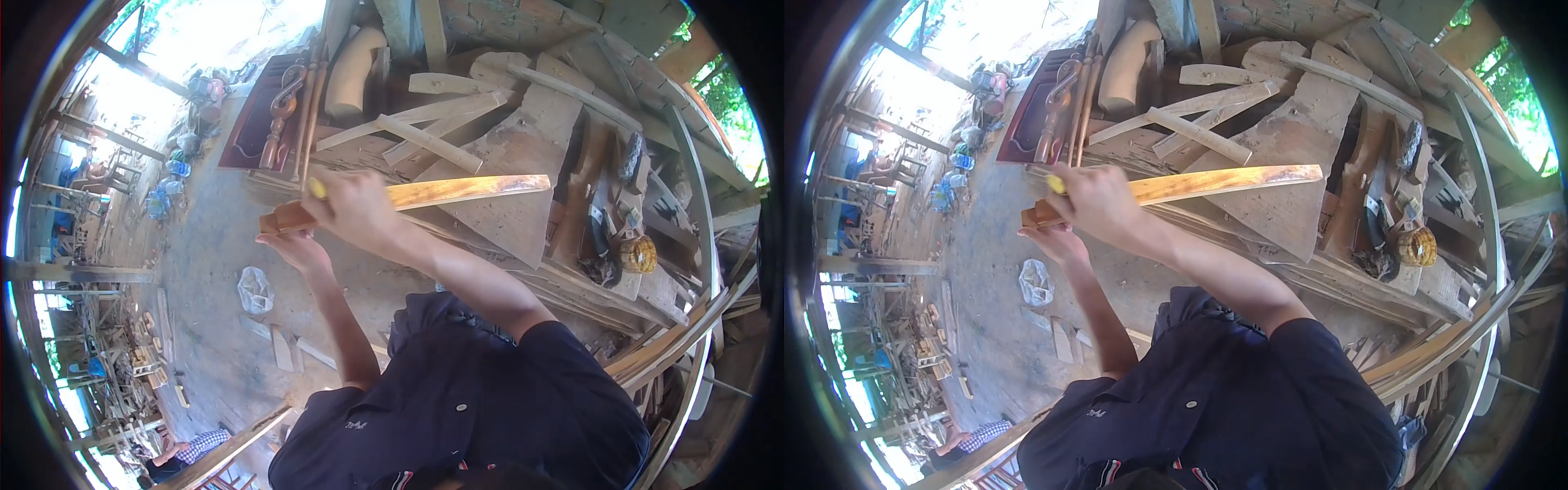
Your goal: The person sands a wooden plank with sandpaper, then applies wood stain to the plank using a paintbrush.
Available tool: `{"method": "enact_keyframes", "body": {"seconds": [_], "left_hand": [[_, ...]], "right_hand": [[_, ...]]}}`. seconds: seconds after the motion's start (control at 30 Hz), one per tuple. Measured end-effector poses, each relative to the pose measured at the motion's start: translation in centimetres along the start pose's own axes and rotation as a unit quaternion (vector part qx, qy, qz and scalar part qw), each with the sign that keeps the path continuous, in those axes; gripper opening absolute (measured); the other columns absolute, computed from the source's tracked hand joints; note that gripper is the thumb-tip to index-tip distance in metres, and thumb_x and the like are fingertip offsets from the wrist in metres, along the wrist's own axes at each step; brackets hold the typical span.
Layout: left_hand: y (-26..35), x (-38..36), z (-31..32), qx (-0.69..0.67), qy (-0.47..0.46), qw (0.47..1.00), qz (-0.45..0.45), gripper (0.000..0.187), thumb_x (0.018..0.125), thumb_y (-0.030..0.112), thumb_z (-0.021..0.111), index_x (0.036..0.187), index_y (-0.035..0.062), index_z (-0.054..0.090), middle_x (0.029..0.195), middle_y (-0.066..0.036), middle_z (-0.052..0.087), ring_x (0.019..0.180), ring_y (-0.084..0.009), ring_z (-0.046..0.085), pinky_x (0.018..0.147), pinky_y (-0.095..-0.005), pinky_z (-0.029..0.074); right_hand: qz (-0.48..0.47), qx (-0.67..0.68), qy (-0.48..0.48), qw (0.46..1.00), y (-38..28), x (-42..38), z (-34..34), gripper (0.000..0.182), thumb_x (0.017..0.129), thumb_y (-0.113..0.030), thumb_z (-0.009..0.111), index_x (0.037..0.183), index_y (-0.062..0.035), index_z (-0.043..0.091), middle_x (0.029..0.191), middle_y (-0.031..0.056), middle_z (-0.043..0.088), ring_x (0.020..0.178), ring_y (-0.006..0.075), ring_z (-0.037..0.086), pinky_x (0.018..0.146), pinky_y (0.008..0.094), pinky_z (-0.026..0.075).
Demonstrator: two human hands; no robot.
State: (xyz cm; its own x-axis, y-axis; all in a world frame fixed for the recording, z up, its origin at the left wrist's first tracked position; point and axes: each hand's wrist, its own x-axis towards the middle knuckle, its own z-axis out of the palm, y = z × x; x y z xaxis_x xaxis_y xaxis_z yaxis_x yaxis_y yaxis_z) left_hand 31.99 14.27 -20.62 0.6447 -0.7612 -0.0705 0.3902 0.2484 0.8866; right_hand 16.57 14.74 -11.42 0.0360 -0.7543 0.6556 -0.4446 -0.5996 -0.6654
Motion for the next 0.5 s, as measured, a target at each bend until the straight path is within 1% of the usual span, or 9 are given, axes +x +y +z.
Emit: {"method": "enact_keyframes", "body": {"seconds": [0.1,0.17,0.23,0.3,0.33,0.37,0.43,0.47,0.5], "left_hand": [[0.3,-0.1,-0.6,0.005,-0.049,0.999,0.011,0.074,0.106,0.067,0.011,0.138,0.0111,0.047,0.124,-0.005,0.058,0.087,-0.0119,0.052,0.07,-0.0283,0.035],[0.9,-0.7,-0.1,0.018,-0.038,0.999,-0.006,0.074,0.106,0.066,0.011,0.148,0.0125,0.042,0.142,-0.007,0.054,0.13,-0.0184,0.052,0.102,-0.0371,0.04],[0.0,0.1,-1.6,0.014,-0.072,0.997,0.023,0.077,0.105,0.069,0.015,0.15,0.0124,0.04,0.145,-0.005,0.053,0.128,-0.0164,0.051,0.097,-0.0344,0.039],[-0.6,1.1,-1.9,-0.015,-0.064,0.998,-0.002,0.079,0.104,0.071,0.018,0.15,0.0117,0.04,0.14,-0.003,0.056,0.119,-0.0137,0.052,0.091,-0.0329,0.036],[-0.1,0.4,-0.5,-0.033,-0.009,0.999,0.003,0.079,0.103,0.072,0.019,0.148,0.0115,0.042,0.135,-0.001,0.057,0.109,-0.0121,0.051,0.087,-0.0348,0.034],[0.1,0.7,-1.0,-0.031,-0.006,0.999,0.007,0.079,0.103,0.072,0.019,0.148,0.0115,0.042,0.135,-0.001,0.057,0.109,-0.0121,0.051,0.087,-0.0348,0.034],[-0.3,0.7,-1.9,0.0,-0.059,0.998,0.001,0.076,0.104,0.072,0.019,0.143,0.0121,0.046,0.125,-0.001,0.06,0.099,-0.0124,0.051,0.079,-0.0332,0.035],[-0.3,0.8,-2.1,-0.002,-0.08,0.997,0.009,0.074,0.104,0.07,0.016,0.137,0.0124,0.048,0.12,-0.004,0.061,0.092,-0.0134,0.052,0.071,-0.0297,0.035],[-0.2,0.8,-2.4,-0.001,-0.081,0.997,0.004,0.074,0.104,0.07,0.016,0.137,0.0124,0.048,0.12,-0.004,0.061,0.092,-0.0134,0.052,0.071,-0.0297,0.035]], "right_hand": [[0.038,0.112,0.006,0.993,-1.1,1.7,2.0,0.014,0.091,-0.018,0.067,0.089,-0.0041,0.065,0.068,0.0132,0.067,0.059,0.0283,0.069,0.055,0.0395,0.053],[0.075,0.178,0.011,0.981,-0.9,2.2,3.2,0.015,0.092,-0.017,0.067,0.088,-0.0029,0.066,0.066,0.0121,0.067,0.058,0.0255,0.069,0.054,0.0383,0.052],[0.223,0.303,0.06,0.924,1.1,1.6,4.4,0.019,0.096,-0.018,0.067,0.087,-0.001,0.067,0.065,0.0057,0.066,0.058,0.016,0.068,0.051,0.0331,0.05],[0.291,0.345,0.072,0.89,3.9,0.1,4.1,0.021,0.098,-0.021,0.067,0.089,-0.001,0.068,0.066,0.0006,0.064,0.06,0.009,0.064,0.049,0.0279,0.048],[0.316,0.376,0.096,0.866,4.8,-0.7,3.5,0.022,0.098,-0.021,0.067,0.09,-0.0012,0.067,0.065,0.0017,0.064,0.056,0.0096,0.063,0.047,0.0268,0.047],[0.343,0.404,0.12,0.84,5.8,-1.7,2.6,0.022,0.099,-0.022,0.066,0.09,-0.0014,0.067,0.063,0.0028,0.064,0.052,0.0102,0.062,0.045,0.0258,0.046],[0.382,0.363,0.13,0.84,8.3,-3.8,-0.3,0.022,0.1,-0.021,0.064,0.089,-0.0026,0.067,0.066,0.0026,0.065,0.052,0.0085,0.06,0.045,0.023,0.045],[0.368,0.347,0.129,0.853,10.4,-5.1,-1.8,0.021,0.101,-0.021,0.064,0.091,-0.002,0.066,0.067,0.0019,0.064,0.052,0.0085,0.058,0.044,0.0237,0.044],[0.356,0.329,0.128,0.865,12.3,-6.6,-3.4,0.02,0.101,-0.02,0.064,0.093,-0.0015,0.066,0.069,0.0013,0.064,0.052,0.0086,0.057,0.044,0.0243,0.042]]}}
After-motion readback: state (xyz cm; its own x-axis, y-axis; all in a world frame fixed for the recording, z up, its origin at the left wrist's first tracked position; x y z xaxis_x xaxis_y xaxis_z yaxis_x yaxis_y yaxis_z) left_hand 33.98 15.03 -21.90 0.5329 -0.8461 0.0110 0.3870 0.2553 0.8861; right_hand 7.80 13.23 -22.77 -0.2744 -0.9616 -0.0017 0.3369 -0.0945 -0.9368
